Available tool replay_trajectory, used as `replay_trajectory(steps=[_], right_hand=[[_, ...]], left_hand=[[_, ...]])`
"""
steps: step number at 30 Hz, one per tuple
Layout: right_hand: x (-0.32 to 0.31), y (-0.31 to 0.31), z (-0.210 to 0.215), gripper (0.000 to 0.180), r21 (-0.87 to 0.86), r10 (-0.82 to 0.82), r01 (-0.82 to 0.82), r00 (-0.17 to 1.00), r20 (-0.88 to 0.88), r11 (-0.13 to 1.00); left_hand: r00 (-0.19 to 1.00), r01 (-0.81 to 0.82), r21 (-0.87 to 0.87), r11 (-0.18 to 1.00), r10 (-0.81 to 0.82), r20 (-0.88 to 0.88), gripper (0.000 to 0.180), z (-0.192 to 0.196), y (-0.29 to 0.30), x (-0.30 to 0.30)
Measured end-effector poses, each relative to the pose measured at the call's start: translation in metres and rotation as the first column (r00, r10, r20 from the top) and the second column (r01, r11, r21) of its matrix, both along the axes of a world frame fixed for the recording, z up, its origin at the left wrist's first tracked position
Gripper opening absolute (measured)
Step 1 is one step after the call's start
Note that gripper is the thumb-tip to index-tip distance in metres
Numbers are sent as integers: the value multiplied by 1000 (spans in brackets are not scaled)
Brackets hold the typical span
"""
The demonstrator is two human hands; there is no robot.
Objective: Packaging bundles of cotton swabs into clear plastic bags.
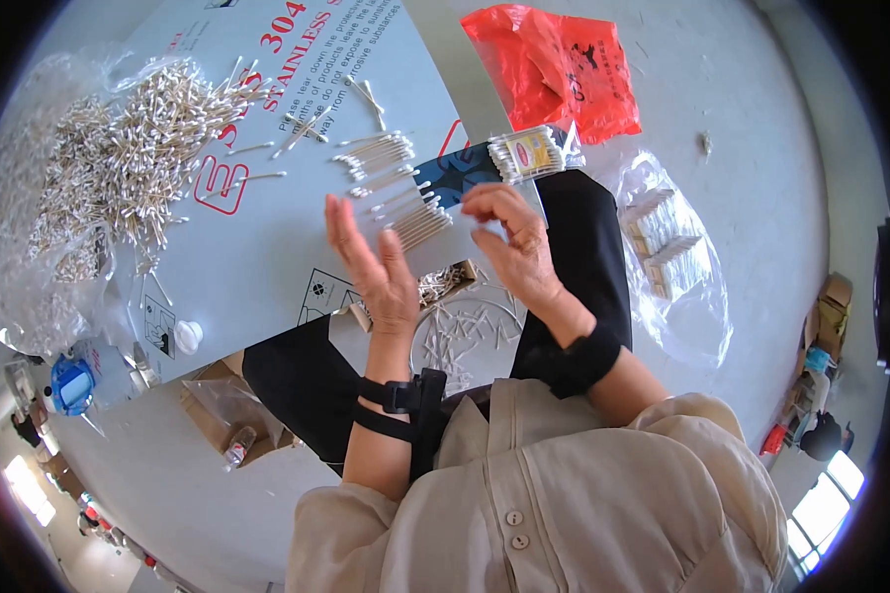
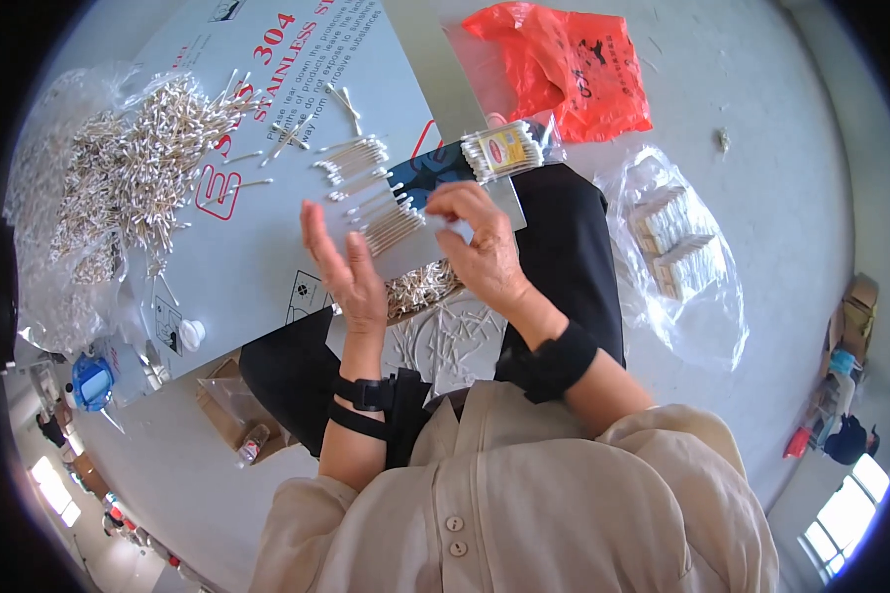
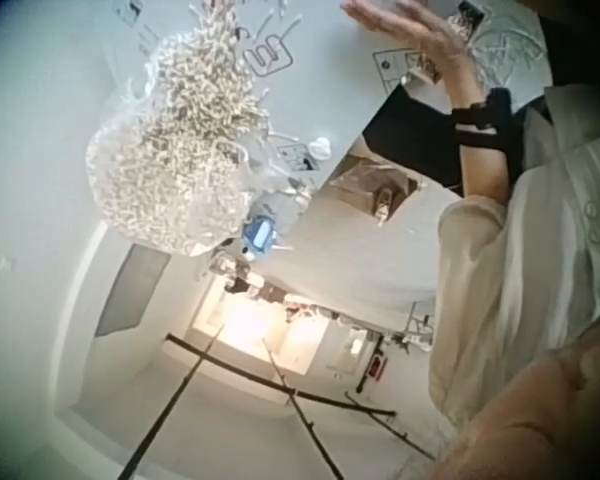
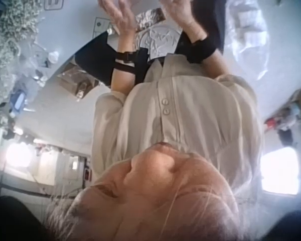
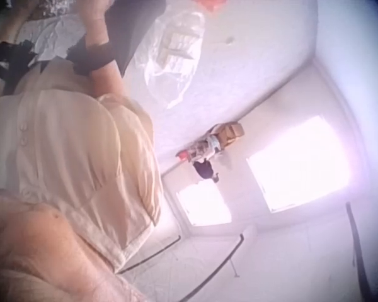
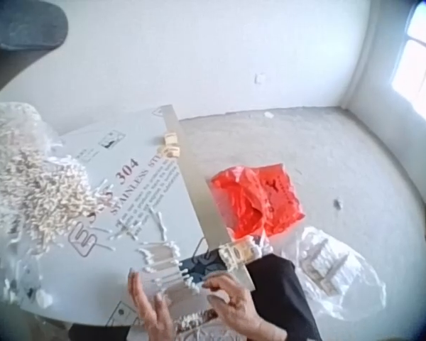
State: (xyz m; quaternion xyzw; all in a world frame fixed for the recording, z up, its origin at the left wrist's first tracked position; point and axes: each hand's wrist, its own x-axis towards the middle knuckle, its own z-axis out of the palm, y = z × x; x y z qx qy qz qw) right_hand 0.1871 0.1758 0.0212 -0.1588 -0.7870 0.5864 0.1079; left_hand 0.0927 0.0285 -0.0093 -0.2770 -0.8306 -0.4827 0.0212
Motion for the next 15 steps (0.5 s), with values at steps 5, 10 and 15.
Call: replay_trajectory(steps=[5, 10, 15], right_hand=[[-41, -25, -36, 35, -539, -458, 277, 857, -235, 796], [-61, -28, -40, 42, -594, -481, 253, 836, -263, 764], [-60, -31, -39, 43, -558, -468, 268, 847, -252, 786]], left_hand=[[945, -241, 372, 896, 129, 299, 63, -5, 13, -4], [914, -304, 466, 831, 116, 388, 63, -2, 27, -23], [896, -229, 525, 819, -33, 442, 62, -7, 37, -31]])
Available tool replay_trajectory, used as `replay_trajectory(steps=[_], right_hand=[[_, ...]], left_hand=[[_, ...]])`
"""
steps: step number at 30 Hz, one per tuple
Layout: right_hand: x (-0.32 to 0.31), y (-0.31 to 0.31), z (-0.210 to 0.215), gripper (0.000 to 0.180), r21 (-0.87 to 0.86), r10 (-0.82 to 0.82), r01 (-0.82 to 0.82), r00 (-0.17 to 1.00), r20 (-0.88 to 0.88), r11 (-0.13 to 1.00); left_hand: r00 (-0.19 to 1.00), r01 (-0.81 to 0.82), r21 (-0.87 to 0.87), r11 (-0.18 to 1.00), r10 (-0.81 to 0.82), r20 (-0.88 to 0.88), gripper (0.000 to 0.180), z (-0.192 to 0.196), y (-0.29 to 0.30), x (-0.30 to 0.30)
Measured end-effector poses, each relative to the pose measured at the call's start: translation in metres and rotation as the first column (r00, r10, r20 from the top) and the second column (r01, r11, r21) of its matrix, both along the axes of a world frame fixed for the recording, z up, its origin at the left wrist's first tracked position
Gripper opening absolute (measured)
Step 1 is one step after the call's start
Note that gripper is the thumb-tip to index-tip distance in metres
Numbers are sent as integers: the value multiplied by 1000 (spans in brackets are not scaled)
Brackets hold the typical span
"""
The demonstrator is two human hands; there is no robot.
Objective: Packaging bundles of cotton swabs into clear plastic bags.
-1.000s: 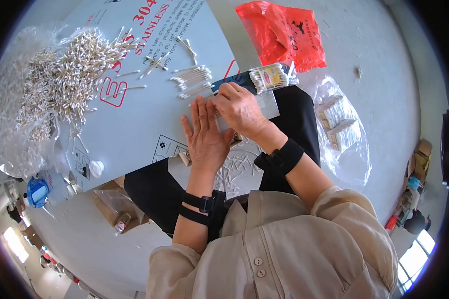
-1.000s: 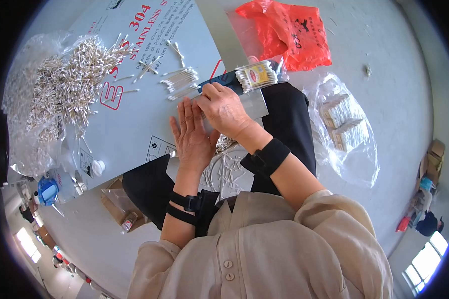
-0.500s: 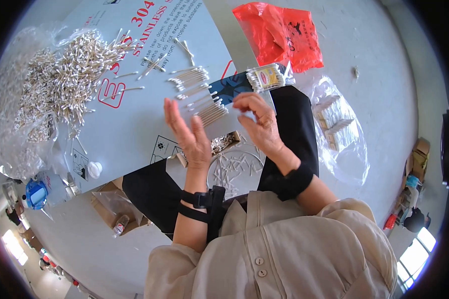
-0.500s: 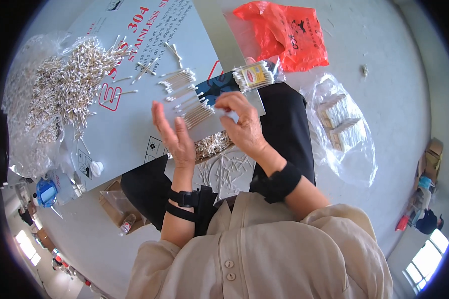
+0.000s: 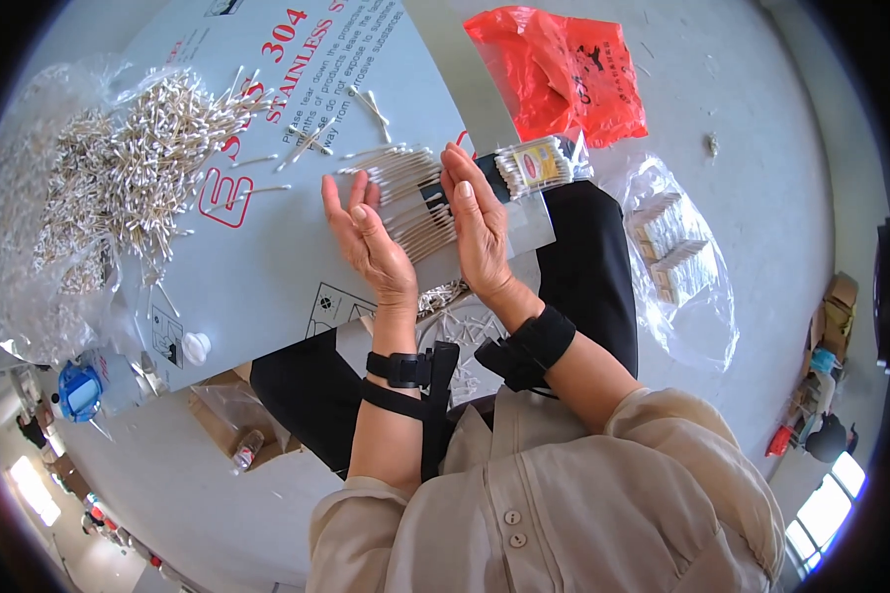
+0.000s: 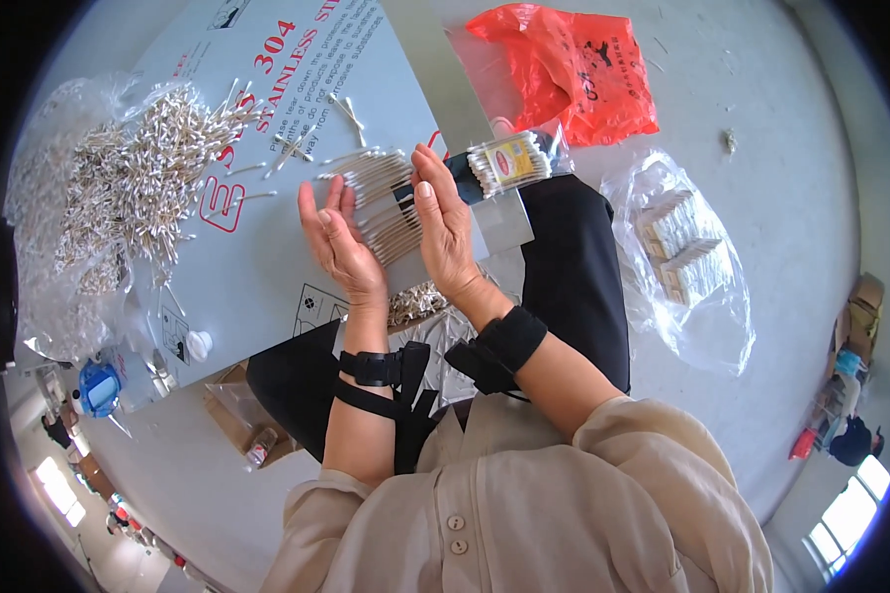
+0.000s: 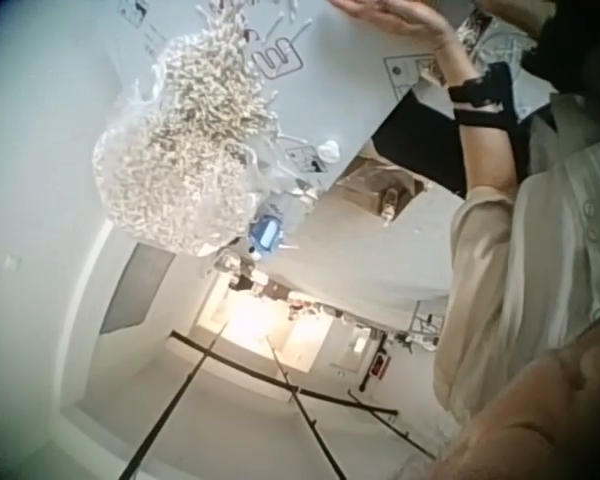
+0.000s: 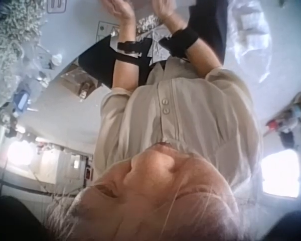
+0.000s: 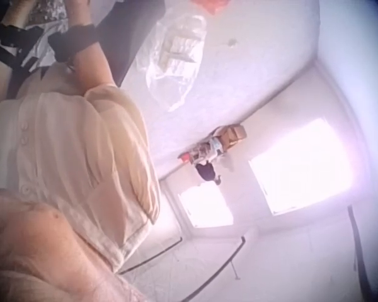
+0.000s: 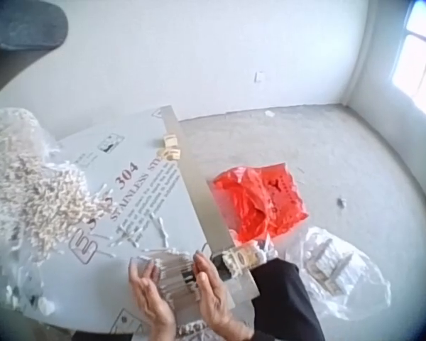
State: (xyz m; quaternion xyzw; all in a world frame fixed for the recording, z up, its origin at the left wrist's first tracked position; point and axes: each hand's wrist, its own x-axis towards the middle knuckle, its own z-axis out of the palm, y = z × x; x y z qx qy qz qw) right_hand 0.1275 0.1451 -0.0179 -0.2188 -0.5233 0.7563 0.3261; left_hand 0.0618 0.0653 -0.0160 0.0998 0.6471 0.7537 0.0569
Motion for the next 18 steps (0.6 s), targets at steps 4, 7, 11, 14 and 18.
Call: replay_trajectory(steps=[4, 7, 11, 14, 18], right_hand=[[-3, 3, -3, 44, -27, -17, 16, 1000, -14, 1000], [-4, 19, -2, 44, 131, -68, 63, 997, 35, 989], [-11, 16, 3, 48, 64, 30, -32, 999, 40, 997], [-14, 11, 1, 49, 58, 70, -71, 997, 20, 996], [-16, 14, 2, 49, -30, 15, -17, 998, -55, 999]], left_hand=[[998, -46, 17, 999, 47, -38, 63, 0, -4, -3], [993, -98, 12, 995, 98, -61, 68, -1, -9, 10], [995, -97, 38, 995, 98, -34, 73, -1, -4, 13], [998, -61, 124, 990, 61, 5, 66, -2, 8, 4], [997, -75, 153, 985, 70, 39, 68, 0, 8, 2]])
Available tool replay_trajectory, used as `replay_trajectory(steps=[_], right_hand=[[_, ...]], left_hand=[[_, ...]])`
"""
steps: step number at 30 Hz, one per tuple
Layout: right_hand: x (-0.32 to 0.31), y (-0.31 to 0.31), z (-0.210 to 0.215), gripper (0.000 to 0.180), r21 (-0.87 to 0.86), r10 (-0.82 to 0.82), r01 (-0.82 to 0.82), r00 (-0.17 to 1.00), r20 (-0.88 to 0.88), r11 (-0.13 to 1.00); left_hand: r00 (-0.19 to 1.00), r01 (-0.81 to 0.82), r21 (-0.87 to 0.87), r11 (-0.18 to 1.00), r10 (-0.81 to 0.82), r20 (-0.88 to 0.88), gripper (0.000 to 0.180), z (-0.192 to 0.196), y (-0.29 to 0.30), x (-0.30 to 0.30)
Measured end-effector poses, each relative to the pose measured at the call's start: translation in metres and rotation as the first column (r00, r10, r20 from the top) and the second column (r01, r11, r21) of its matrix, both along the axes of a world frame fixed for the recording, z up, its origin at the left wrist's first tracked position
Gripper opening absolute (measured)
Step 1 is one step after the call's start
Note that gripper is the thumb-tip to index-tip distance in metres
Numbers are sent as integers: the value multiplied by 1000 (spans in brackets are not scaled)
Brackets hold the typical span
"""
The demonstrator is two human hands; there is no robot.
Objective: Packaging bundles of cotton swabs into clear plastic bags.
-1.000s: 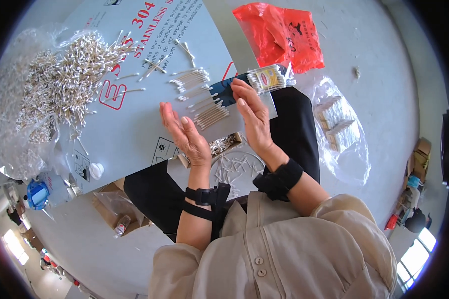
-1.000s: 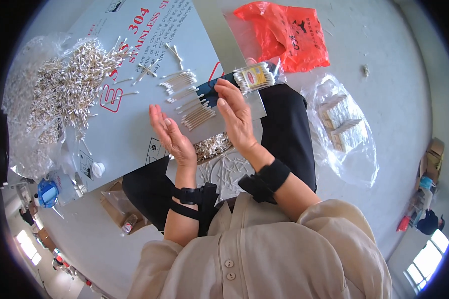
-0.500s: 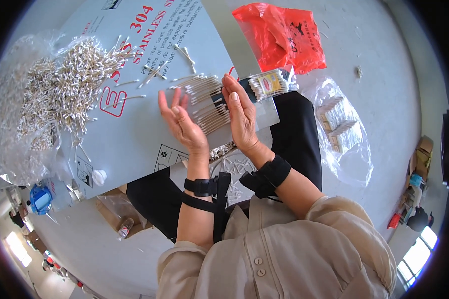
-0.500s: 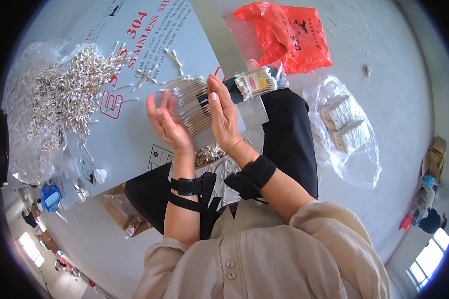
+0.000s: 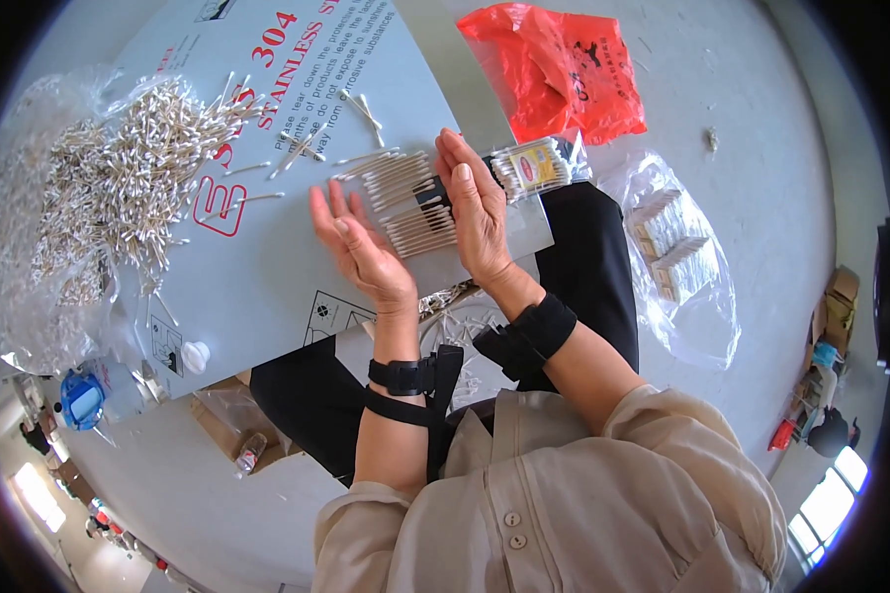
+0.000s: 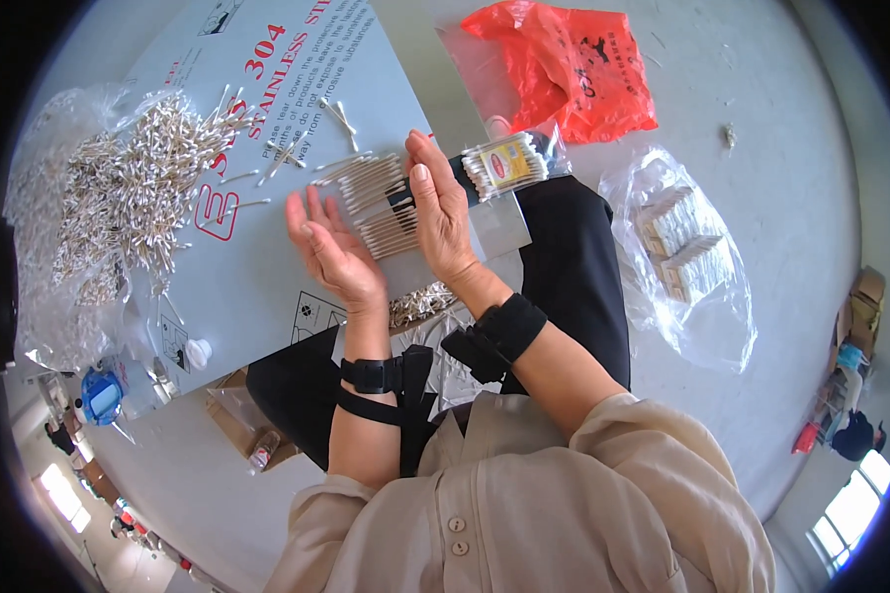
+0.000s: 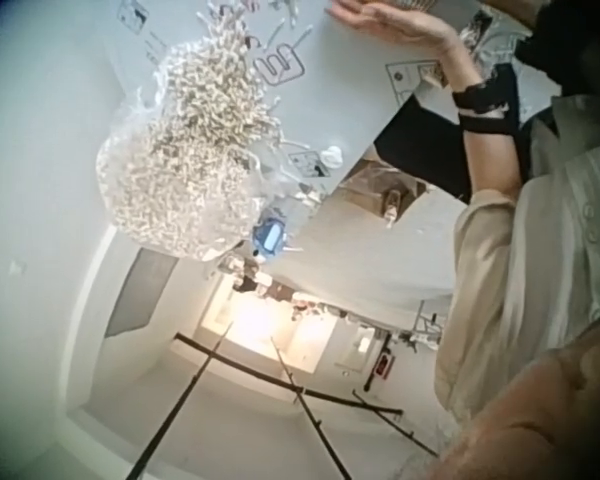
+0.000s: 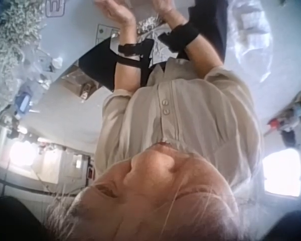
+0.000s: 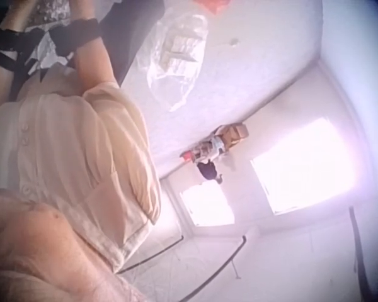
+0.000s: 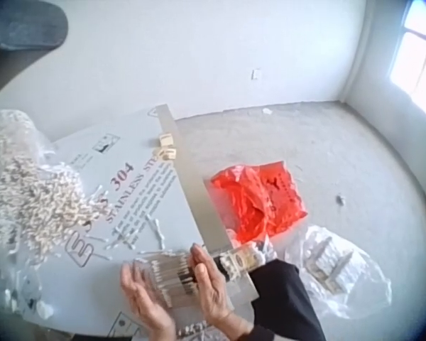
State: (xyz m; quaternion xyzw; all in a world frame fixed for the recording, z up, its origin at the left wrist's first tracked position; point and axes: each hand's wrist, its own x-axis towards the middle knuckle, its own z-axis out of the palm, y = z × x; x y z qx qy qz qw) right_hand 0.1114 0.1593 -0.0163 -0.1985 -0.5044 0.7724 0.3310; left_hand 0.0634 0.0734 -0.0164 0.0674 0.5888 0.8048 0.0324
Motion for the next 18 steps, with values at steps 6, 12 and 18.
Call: replay_trajectory(steps=[6, 12, 18], right_hand=[[-8, 2, -2, 49, 1, 19, -19, 999, 41, 1000], [11, 6, -3, 51, -121, -34, 38, 999, 38, 992], [6, -6, -4, 48, 29, -48, 47, 998, 32, 998]], left_hand=[[1000, 6, -39, 999, -7, -14, 67, 0, 3, 4], [1000, -22, -3, 1000, 22, -1, 68, 0, -11, 8], [999, 22, -4, 1000, -22, 24, 68, 0, -1, 19]])
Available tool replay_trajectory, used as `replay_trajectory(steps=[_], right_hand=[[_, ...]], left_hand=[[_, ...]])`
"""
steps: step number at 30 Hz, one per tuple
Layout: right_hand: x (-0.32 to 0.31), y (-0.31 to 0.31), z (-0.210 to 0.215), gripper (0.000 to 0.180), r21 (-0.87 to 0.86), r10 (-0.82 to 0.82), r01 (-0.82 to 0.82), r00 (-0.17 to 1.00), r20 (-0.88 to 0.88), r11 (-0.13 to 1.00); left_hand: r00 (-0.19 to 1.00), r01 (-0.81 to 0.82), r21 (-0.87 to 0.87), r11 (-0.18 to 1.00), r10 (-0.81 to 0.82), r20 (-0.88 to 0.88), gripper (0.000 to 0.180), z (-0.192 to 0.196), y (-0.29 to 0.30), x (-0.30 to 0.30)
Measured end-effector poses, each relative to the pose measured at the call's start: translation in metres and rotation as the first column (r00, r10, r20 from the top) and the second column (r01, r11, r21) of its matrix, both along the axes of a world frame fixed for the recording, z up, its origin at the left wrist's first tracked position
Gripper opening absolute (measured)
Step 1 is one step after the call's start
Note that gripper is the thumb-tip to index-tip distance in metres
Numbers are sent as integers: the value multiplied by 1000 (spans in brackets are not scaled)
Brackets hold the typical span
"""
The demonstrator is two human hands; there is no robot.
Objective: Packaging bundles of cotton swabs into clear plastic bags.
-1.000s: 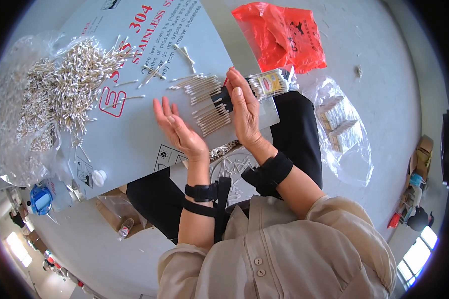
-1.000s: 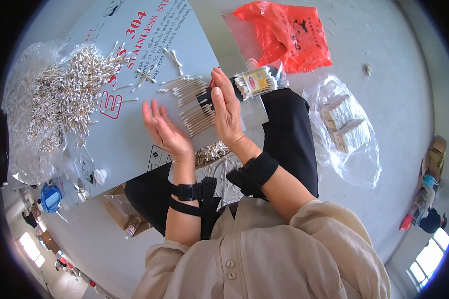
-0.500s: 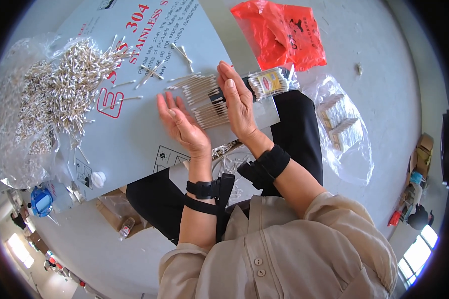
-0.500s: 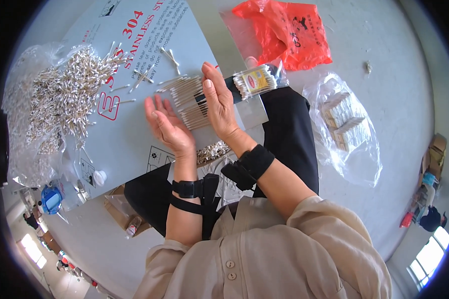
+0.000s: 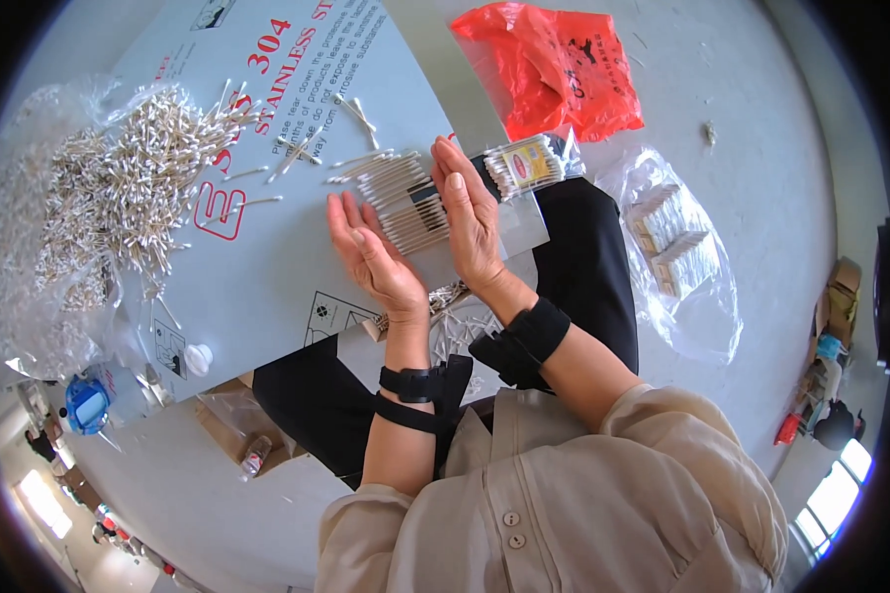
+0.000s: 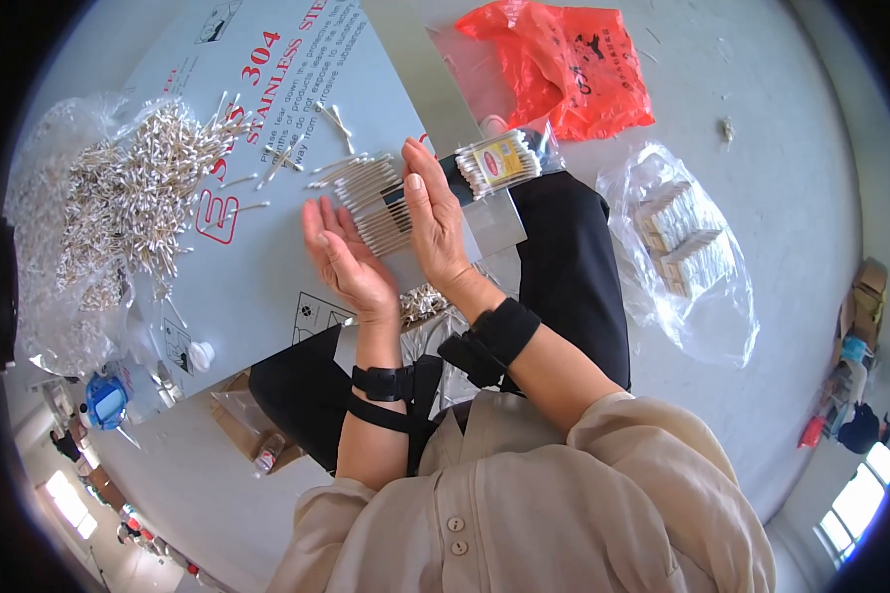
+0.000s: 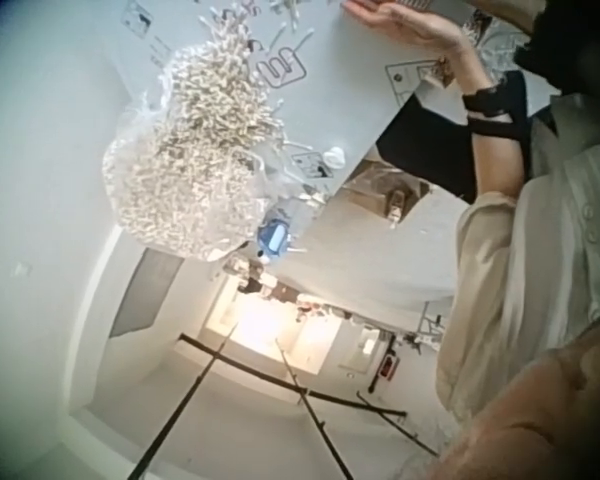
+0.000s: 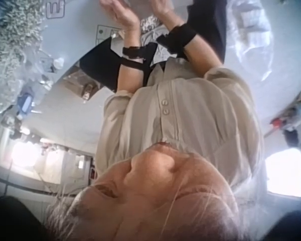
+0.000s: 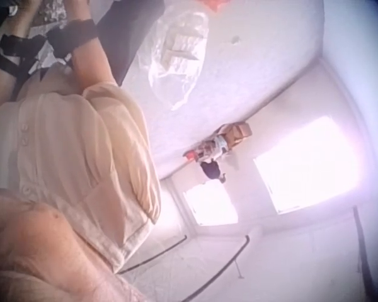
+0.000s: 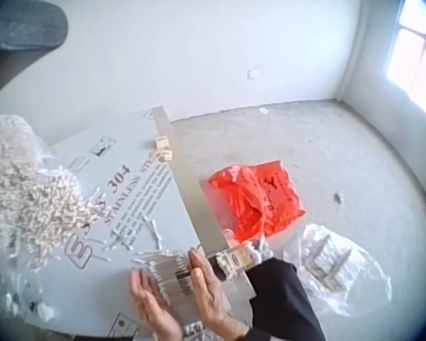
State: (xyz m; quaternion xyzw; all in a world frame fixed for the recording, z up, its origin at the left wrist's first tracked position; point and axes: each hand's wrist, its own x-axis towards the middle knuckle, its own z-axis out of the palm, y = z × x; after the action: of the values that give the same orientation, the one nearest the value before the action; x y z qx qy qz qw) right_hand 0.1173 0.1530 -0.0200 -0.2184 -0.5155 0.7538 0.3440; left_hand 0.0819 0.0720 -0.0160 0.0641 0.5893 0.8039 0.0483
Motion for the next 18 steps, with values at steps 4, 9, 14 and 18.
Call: replay_trajectory(steps=[4, 9, 14, 18], right_hand=[[-6, 5, 2, 48, -47, 50, -50, 999, -1, 998], [19, 9, 12, 37, 23, -64, 62, 992, 105, 998], [74, -7, 35, 22, -144, 188, -146, 921, 343, 979], [80, -12, 29, 12, -109, 233, -208, 911, 340, 972]], left_hand=[[1000, -3, 29, 1000, 3, 12, 65, -1, -1, -6], [984, -154, -261, 953, 123, -129, 27, 3, -37, -23], [1000, -27, -482, 876, 32, 2, 12, 10, -78, -57], [964, 141, -674, 726, -255, -73, 6, 23, -65, -71]])
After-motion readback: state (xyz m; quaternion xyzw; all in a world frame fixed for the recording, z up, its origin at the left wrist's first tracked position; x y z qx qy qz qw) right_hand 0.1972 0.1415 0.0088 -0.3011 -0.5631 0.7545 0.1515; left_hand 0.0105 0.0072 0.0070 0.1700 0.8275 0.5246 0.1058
